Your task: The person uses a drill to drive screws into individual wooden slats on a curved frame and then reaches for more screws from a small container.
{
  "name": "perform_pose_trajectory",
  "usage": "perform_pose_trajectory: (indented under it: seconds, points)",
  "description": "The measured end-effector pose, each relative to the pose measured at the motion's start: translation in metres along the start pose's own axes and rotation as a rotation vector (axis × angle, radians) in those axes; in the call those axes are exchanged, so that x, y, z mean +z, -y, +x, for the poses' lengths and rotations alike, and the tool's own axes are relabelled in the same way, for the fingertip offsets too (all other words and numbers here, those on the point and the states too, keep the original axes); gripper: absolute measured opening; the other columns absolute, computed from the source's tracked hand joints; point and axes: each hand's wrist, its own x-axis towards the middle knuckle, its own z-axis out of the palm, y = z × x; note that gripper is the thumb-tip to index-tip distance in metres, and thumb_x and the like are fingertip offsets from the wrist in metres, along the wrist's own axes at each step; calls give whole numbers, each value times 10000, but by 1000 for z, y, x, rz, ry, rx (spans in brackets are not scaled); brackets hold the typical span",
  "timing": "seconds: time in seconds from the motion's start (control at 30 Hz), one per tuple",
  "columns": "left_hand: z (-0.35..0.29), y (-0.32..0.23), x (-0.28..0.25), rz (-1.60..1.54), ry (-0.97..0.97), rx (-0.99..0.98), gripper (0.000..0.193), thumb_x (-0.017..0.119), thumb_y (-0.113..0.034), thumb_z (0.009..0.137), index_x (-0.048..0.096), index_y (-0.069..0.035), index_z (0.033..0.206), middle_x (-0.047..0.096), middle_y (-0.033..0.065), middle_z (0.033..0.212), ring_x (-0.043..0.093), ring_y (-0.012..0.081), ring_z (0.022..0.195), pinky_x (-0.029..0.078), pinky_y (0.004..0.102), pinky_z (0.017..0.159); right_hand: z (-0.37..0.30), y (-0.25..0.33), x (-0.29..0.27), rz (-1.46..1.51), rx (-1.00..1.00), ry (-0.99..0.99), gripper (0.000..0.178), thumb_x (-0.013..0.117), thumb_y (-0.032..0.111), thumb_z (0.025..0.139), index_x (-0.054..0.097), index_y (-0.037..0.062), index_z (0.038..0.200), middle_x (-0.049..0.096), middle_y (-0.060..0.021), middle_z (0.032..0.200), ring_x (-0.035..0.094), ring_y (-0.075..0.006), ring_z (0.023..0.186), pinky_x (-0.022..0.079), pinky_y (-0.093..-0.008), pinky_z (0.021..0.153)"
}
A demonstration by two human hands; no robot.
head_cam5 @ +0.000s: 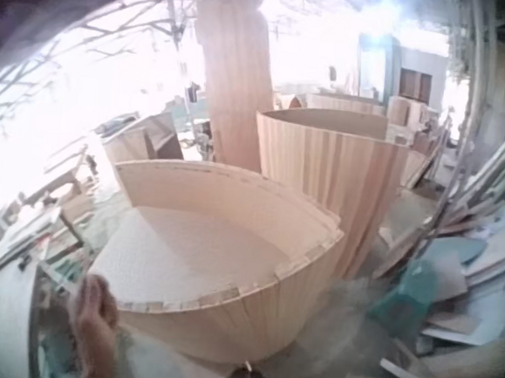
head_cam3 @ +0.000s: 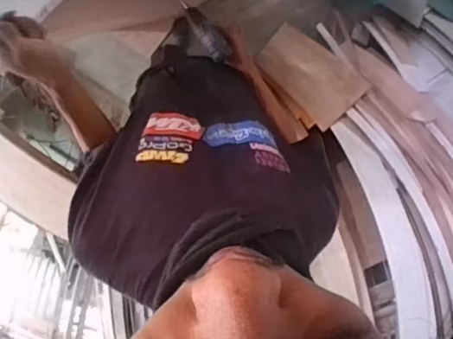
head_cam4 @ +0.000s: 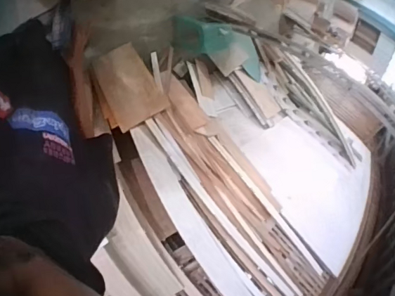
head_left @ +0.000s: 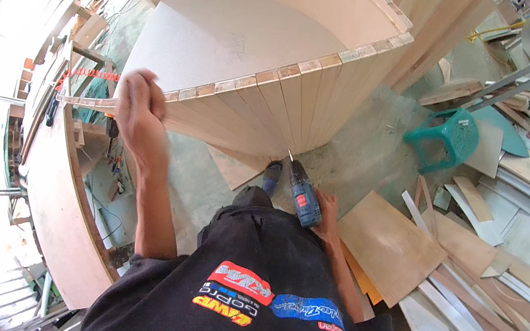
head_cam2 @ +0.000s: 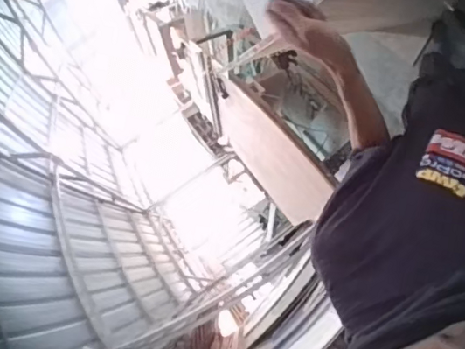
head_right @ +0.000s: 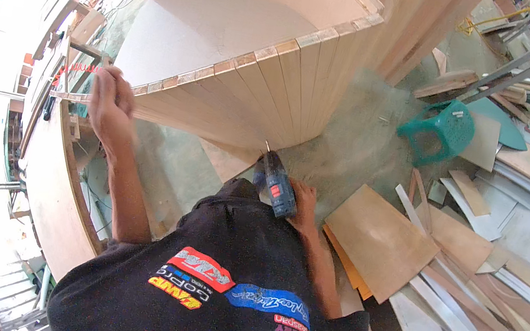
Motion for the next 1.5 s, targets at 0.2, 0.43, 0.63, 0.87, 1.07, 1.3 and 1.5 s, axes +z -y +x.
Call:
perform_pose_trajectory:
  seconds: [0.2, 0.43, 0.63, 0.87, 1.07, 1.3, 1.5]
  points:
    - [-92, 85, -1, 23, 412, -704, 277, 442, -328, 996, 535, -96, 876, 435, -29, 667, 372, 66, 559, 266, 236, 476, -19, -31, -8, 42, 53, 181, 600, 742, 224, 624, 588, 4, 1160, 660, -159, 1089, 628, -370, 955, 453, -427, 848]
    - [-133, 213, -13, -296, 482, -1453, 136, 410, -169, 971, 492, -62, 988, 618, 116, 875, 456, 115, 643, 400, 256, 572, -37, -24, 5, 304, 533, 86, 333, 776, 164, 752, 645, 6, 1014, 698, -85, 905, 664, -181, 801, 520, -324, 729]
    - [-133, 246, -3, -224, 856, -1255, 183, 446, -212, 989, 531, -59, 1042, 658, 112, 930, 489, 109, 656, 435, 277, 595, -37, -51, 8, 142, 580, 151, 370, 751, 192, 780, 632, 17, 1083, 681, -112, 988, 657, -256, 930, 512, -367, 820]
    - [-115, 247, -3, -140, 1072, -936, 207, 465, -240, 991, 556, -58, 1030, 667, 94, 898, 479, 92, 631, 419, 267, 567, -44, -71, 7, 33, 577, 26, 404, 714, 230, 809, 614, 25, 1142, 658, -145, 1089, 602, -295, 1088, 444, -442, 960]
    - [-116, 252, -7, -110, 1020, -921, 212, 476, -247, 990, 568, -56, 1009, 672, 86, 876, 470, 80, 604, 403, 258, 536, -33, -53, -8, 20, 504, 65, 398, 693, 324, 835, 612, 86, 1143, 637, -114, 1110, 597, -318, 1027, 480, -405, 885]
    - [-134, 280, 7, -119, 818, -908, 220, 489, -254, 989, 583, -55, 984, 678, 77, 852, 461, 67, 573, 385, 247, 500, -16, -51, -30, -227, 273, 303, 296, 727, 247, 810, 654, 68, 1034, 679, -90, 991, 647, -261, 918, 512, -364, 818]
    - [-154, 318, 72, -195, 458, -841, 230, 499, -260, 988, 596, -54, 962, 683, 69, 831, 452, 55, 546, 369, 239, 469, 35, -9, -52, -17, 446, 268, 219, 750, 233, 802, 680, 68, 929, 703, -77, 858, 679, -204, 779, 530, -334, 722]
